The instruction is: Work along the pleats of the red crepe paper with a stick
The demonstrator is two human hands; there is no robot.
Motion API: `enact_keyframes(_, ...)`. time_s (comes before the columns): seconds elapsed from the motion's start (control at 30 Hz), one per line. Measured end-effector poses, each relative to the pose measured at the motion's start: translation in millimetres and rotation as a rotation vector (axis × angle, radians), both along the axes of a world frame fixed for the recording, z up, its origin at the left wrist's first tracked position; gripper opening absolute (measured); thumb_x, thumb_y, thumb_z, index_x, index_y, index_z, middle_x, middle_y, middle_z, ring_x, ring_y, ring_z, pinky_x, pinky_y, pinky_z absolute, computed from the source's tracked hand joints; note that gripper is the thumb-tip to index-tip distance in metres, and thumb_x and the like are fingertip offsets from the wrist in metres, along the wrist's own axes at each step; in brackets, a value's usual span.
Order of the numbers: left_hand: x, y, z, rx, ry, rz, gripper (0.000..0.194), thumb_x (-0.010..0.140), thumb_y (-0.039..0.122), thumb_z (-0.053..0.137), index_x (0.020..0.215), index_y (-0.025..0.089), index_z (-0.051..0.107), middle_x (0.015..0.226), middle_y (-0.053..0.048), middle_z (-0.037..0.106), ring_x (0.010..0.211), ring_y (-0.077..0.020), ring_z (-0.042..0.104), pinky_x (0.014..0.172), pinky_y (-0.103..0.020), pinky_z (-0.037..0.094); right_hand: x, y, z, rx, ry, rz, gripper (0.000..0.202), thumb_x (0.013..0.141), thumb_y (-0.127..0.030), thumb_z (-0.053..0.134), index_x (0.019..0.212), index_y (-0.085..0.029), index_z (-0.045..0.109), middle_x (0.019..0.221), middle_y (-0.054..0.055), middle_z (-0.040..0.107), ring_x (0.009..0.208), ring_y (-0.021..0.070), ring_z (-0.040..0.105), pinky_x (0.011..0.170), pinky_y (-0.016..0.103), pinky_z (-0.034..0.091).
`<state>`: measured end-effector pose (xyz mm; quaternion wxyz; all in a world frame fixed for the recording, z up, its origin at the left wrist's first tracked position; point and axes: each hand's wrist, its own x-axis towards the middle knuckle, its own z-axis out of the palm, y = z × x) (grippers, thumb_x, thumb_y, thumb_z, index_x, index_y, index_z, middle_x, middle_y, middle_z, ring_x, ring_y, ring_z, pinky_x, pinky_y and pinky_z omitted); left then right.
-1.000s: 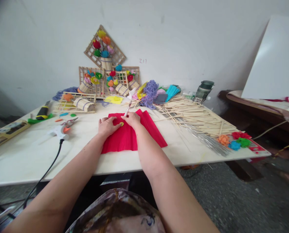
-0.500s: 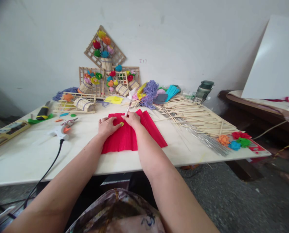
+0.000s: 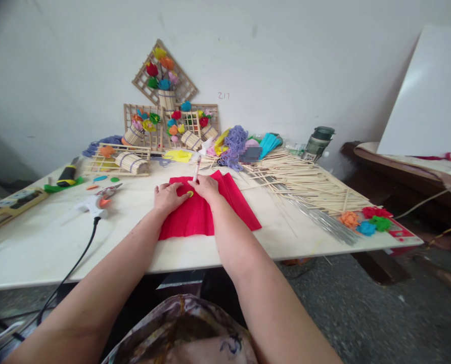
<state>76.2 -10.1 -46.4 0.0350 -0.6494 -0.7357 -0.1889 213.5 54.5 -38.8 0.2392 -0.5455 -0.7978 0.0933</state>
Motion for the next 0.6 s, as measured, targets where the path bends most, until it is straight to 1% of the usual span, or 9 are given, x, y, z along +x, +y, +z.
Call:
enact_keyframes(0.3,0.2,0.2,-0.7,0.004,0.0,-0.007,0.055,0.07,0.062,0.044,0.111,0.028,0.055,0.11,-0.007,0.062,0.116,-0.0279,0.041,0.101,-0.05,0.02,-1.0,-0.5,0.7,0.016,-0.026,0.01,0.041,0.081,-0.054,0.042,0.096,-0.023,0.064,0.091,0.005,0.067,0.085,0.0208,0.06,0.071,0.029,0.044)
enact_keyframes(0.5,-0.6,0.6,-2.0,0.019,-0.005,-0.011,0.055,0.071,0.062,0.045,0.111,0.027,0.056,0.109,-0.008,0.062,0.115,-0.0281,0.041,0.101,-0.051,0.02,-0.7,2.0,-2.0,0.007,-0.007,-0.005,0.045,0.081,-0.058,0.039,0.095,-0.023,0.064,0.089,0.006,0.067,0.084,0.0214,0.06,0.07,0.029,0.044)
enact_keyframes(0.6,-0.3,0.3,-2.6,0.037,-0.005,-0.033,0.052,0.072,0.061,0.045,0.11,0.028,0.057,0.113,-0.006,0.061,0.117,-0.0291,0.039,0.101,-0.054,0.018,-0.5,2.7,-2.7,0.005,0.009,-0.022,0.047,0.08,-0.059,0.038,0.095,-0.023,0.064,0.088,0.006,0.067,0.084,0.0215,0.061,0.07,0.029,0.044)
